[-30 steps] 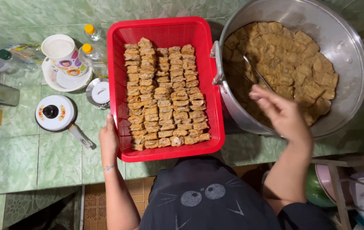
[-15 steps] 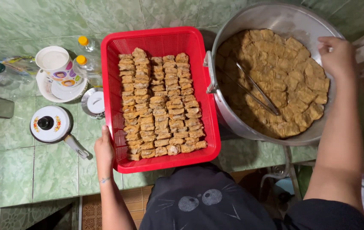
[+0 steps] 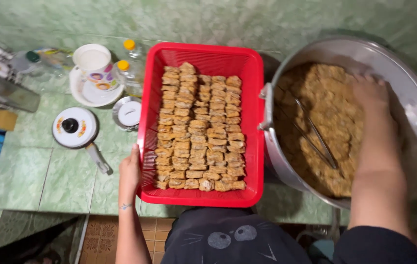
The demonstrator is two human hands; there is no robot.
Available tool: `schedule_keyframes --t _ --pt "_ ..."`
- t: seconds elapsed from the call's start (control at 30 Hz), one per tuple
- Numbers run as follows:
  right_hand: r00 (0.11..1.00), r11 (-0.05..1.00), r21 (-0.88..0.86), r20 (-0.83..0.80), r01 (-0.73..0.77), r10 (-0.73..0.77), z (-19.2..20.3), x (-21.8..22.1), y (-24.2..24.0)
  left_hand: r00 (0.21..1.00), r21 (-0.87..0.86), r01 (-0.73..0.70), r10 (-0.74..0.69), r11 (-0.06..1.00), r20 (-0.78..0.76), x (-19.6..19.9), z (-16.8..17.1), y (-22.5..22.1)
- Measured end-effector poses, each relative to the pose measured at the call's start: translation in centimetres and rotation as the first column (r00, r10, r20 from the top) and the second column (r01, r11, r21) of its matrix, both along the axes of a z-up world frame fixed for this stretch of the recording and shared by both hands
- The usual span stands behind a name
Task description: Arranging pieces of fried food into neat rows in a plastic basket
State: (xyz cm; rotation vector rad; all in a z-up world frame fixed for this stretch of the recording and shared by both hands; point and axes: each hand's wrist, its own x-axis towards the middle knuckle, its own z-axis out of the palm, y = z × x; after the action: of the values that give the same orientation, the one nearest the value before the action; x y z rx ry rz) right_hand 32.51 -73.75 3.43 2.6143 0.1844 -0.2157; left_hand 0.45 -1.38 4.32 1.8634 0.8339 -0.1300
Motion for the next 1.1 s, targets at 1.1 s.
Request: schedule_keyframes --t 1.1 --pt "0.851 -0.235 0.949 -0.294 0.208 -0.435 19.1 -19.3 15.6 1.000 -0.011 0.020 -0.020 1.000 -0.023 -0.1 0.8 -0.1"
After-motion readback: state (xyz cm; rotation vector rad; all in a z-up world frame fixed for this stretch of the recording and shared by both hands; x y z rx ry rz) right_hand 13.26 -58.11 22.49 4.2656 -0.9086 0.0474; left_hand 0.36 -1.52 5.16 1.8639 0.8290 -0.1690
